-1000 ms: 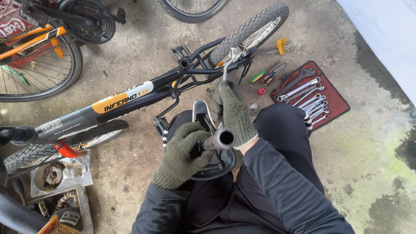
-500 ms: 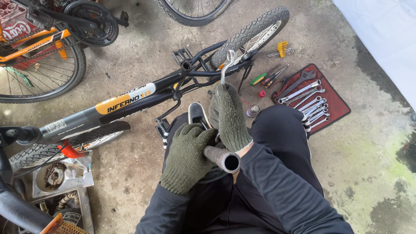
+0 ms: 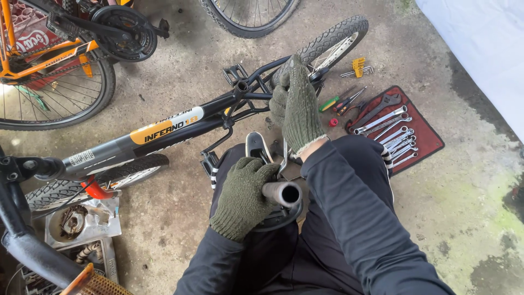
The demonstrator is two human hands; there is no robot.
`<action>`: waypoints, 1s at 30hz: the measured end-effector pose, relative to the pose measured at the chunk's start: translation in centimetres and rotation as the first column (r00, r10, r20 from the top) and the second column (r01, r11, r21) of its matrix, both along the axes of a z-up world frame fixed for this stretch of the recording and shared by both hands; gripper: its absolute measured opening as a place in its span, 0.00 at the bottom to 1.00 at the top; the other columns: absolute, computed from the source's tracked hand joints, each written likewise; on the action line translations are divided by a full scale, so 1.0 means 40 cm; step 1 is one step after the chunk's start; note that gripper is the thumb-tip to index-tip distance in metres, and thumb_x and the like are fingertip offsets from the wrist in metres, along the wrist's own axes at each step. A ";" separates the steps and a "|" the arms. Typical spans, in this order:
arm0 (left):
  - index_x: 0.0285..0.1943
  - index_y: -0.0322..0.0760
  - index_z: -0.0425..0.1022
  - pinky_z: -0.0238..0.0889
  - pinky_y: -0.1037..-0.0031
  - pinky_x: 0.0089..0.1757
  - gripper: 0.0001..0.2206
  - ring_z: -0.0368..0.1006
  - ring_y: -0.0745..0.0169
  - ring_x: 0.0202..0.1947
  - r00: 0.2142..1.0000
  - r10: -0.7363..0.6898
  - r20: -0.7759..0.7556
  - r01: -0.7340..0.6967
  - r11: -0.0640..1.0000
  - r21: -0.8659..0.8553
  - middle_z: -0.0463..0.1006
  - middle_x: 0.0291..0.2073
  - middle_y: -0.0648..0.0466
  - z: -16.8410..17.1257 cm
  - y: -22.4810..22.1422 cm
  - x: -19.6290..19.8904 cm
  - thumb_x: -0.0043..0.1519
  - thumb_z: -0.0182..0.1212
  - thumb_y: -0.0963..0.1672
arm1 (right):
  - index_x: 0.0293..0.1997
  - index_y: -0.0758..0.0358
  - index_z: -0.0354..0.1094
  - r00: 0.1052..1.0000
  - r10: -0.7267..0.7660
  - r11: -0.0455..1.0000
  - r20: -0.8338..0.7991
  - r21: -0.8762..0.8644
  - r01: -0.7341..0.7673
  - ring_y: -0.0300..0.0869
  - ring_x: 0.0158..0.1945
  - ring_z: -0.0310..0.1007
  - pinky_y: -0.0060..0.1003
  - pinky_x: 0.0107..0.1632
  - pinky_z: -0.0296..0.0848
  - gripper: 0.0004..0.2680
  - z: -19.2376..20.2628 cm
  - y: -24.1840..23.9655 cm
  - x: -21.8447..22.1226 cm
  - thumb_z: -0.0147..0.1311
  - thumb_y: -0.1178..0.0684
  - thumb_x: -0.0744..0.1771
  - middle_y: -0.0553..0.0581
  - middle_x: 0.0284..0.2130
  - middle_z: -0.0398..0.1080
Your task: Tightening a bolt on a bicycle seat post using a combination wrench
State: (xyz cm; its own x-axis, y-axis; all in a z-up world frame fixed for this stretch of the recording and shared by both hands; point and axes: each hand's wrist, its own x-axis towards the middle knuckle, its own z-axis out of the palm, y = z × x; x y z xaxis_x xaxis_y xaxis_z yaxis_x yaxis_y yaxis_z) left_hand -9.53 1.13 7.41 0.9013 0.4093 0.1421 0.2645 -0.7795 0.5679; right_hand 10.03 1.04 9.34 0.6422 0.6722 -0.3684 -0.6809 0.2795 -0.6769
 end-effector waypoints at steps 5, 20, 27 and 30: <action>0.54 0.41 0.79 0.65 0.59 0.48 0.25 0.71 0.47 0.46 0.999 0.003 0.050 -0.002 1.000 -0.016 0.77 0.38 0.51 -0.002 -0.008 -0.009 0.46 0.71 0.48 | 0.28 0.50 0.57 0.999 -0.007 0.999 0.045 0.047 0.005 0.31 0.12 0.41 0.30 0.16 0.38 0.14 0.008 -0.016 -0.040 0.50 0.34 0.65 0.43 0.11 0.51; 0.57 0.40 0.80 0.70 0.63 0.48 0.19 0.75 0.48 0.46 0.993 0.104 0.060 -0.074 0.924 -0.376 0.81 0.41 0.47 0.049 0.002 0.015 0.56 0.62 0.46 | 0.29 0.51 0.56 0.965 -0.108 0.955 0.241 0.293 0.034 0.31 0.15 0.45 0.30 0.18 0.44 0.13 0.035 -0.069 -0.076 0.46 0.38 0.69 0.43 0.16 0.53; 0.59 0.70 0.77 0.72 0.69 0.52 0.22 0.75 0.65 0.50 0.996 0.064 -0.066 -0.077 0.971 -0.224 0.75 0.44 0.69 -0.073 0.016 0.007 0.56 0.65 0.61 | 0.32 0.58 0.64 0.967 -0.154 0.861 0.203 0.508 0.031 0.40 0.16 0.60 0.30 0.23 0.64 0.13 0.011 -0.138 -0.083 0.48 0.42 0.71 0.58 0.11 0.63; 0.62 0.54 0.77 0.71 0.54 0.52 0.23 0.74 0.43 0.48 0.997 -0.068 0.033 0.075 0.952 -0.295 0.78 0.40 0.50 0.027 0.020 0.014 0.61 0.62 0.58 | 0.31 0.50 0.57 0.975 -0.089 0.808 0.203 0.588 -0.049 0.41 0.09 0.45 0.32 0.15 0.53 0.15 -0.028 -0.172 -0.077 0.40 0.34 0.70 0.53 0.06 0.48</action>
